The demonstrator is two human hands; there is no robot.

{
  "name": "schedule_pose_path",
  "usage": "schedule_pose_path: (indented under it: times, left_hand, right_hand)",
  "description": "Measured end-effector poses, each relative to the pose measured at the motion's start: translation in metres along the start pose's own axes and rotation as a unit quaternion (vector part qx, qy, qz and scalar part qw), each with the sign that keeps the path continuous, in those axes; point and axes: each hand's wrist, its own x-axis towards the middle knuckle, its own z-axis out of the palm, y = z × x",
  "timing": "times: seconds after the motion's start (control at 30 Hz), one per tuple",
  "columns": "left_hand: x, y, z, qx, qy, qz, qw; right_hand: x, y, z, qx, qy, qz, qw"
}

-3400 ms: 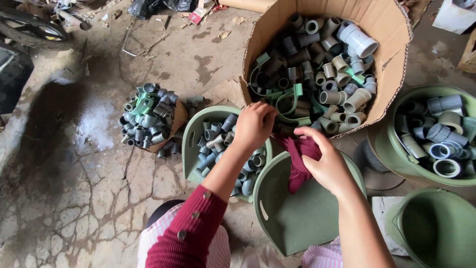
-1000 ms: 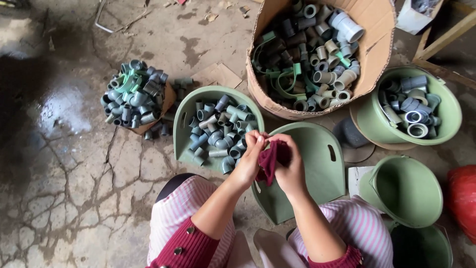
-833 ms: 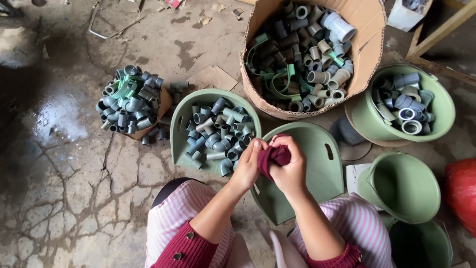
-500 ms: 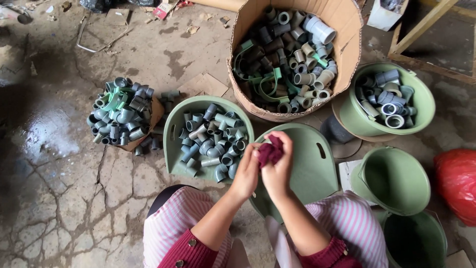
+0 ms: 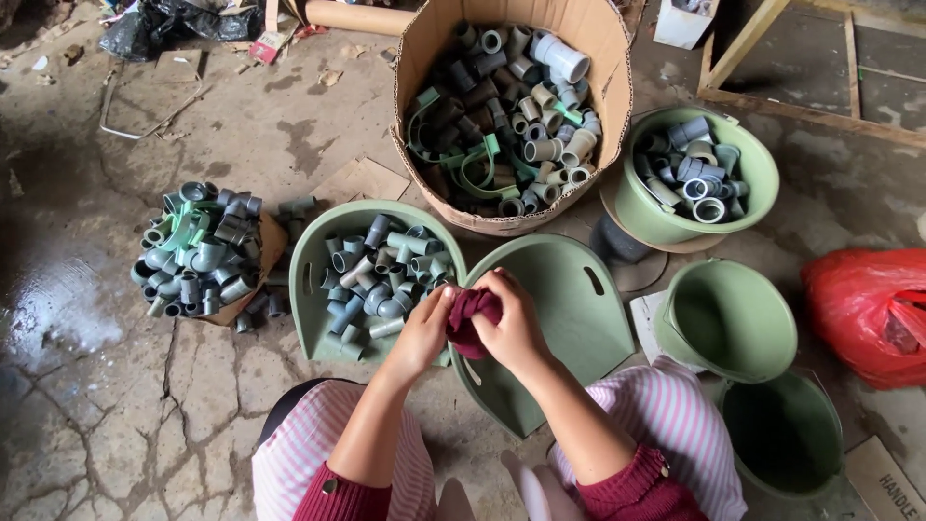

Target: The person sits on the floor and wipes small plastic pipe fittings with a maroon cloth, picking them from a cardboard box and placing them into a green basin. The person handles the fittings one at a time, wiping each before moving to the next.

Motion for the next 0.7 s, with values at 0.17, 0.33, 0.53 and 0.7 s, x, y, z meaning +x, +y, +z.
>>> schedule_pose_path:
  times: [0.17,0.33,0.53,0.7]
  left_hand:
    - [-0.003,0.002,0.001,-0.014,-0.032,0.015,0.999]
    - [0.01,-0.023,0.006,-0.005,-0.042,0.044,0.998]
    - [0.0,-0.003,0.0,-0.006,-0.01,0.043,0.999]
    - [-0.02,0.028,-0.005,0.095,-0.033,0.144,0.984]
  right_hand:
    - [-0.005,-0.006,-0.009,0.073,0.084,0.059,0.992]
    - [-0.001,-0.032,-0.022,0.146,0.141,0.061,0.977]
    - [-0.001,-0.038,-0.033,0.146,0.024,0.047,0.988]
    - [-0.001,-0.038,-0.05,-0.047,-0.144,0.019,0.988]
